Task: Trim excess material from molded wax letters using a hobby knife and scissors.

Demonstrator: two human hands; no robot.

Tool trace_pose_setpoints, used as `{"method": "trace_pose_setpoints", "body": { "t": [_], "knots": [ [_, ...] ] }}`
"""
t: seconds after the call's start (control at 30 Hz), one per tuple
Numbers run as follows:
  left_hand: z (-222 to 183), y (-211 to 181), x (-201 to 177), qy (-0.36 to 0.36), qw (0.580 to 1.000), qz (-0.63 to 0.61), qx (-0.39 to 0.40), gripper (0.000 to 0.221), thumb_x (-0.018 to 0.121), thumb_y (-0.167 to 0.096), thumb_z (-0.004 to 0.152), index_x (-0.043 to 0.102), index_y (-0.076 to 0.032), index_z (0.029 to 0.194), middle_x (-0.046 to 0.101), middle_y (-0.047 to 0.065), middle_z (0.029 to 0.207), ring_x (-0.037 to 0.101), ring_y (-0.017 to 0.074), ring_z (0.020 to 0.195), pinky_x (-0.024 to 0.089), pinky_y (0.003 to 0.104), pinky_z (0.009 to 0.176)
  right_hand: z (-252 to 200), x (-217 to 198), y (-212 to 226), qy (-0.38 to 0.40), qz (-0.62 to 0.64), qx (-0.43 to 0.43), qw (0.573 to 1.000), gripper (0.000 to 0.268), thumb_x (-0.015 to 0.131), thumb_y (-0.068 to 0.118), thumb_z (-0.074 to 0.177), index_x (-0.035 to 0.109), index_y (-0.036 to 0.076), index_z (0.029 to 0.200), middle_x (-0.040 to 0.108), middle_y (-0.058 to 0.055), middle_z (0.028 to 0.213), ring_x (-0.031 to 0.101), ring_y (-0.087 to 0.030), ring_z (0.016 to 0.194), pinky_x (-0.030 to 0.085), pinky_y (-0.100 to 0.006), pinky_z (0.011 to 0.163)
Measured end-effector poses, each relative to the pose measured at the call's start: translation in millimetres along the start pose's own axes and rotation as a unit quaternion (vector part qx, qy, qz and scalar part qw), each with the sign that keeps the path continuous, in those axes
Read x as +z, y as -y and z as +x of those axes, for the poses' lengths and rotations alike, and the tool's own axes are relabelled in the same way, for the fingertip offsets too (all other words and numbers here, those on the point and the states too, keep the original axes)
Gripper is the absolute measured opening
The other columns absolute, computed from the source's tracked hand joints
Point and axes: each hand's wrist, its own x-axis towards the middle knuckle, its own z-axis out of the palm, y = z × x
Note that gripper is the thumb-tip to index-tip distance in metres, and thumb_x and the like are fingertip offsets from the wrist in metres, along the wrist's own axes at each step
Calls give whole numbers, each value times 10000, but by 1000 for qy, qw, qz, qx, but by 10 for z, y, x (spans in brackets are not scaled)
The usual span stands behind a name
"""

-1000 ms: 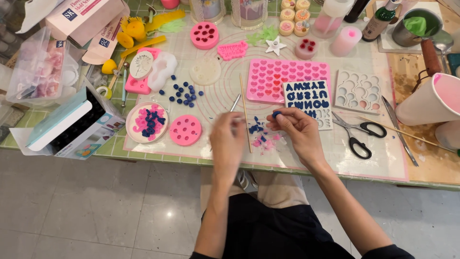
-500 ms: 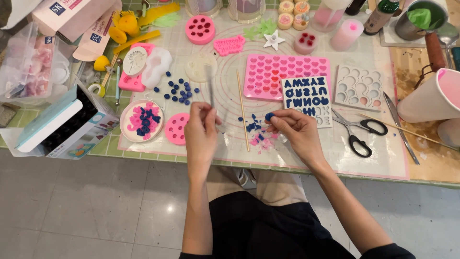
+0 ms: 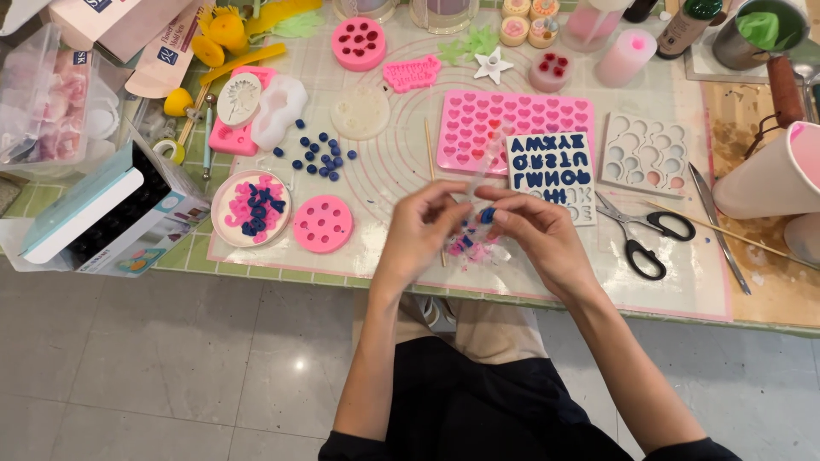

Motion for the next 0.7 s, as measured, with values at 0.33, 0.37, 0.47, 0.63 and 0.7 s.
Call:
{"method": "trace_pose_setpoints", "body": {
  "t": [0.33, 0.37, 0.47, 0.63, 0.7],
  "knots": [
    [-109, -86, 208, 58, 997, 50, 19, 267, 787, -84, 929, 627, -42, 1137, 653, -19, 750, 581, 31, 681, 449, 198, 622, 17, 90, -52, -81, 56, -42, 994, 184, 646, 72, 1035, 716, -39, 1165, 724, -78, 1034, 625, -113, 866, 532, -270, 795],
    [-112, -89, 197, 58, 997, 51, 20, 267, 787, -84, 929, 627, -42, 1137, 653, -19, 750, 581, 31, 681, 449, 198, 622, 16, 93, -54, -81, 56, -42, 994, 184, 646, 72, 1035, 716, -39, 1165, 724, -78, 1034, 625, -113, 866, 532, -270, 795],
    [-104, -29, 148, 58, 996, 69, 27, 160, 766, -77, 987, 696, -17, 1118, 722, -9, 875, 624, 34, 774, 485, 205, 699, 7, 111, -41, -80, 4, -50, 996, 188, 668, 79, 1030, 723, -48, 1157, 723, -79, 1009, 625, -105, 858, 532, -259, 791],
    [-25, 292, -16, 91, 994, 16, -65, 324, 741, 20, 894, 666, -12, 1208, 618, -26, 809, 546, 41, 718, 443, 207, 623, 24, 124, 59, -69, -63, -44, 995, 186, 664, 81, 994, 710, -39, 1128, 744, -106, 1203, 653, -109, 913, 558, -269, 828],
    [5, 296, -97, 30, 997, -33, -63, 330, 709, 7, 904, 659, -29, 1229, 635, -23, 825, 580, 52, 737, 469, 213, 637, 24, 107, 113, -59, -57, -32, 996, 182, 646, 83, 1000, 697, -39, 1126, 748, -118, 1187, 694, -138, 945, 580, -287, 849]
  ]
}}
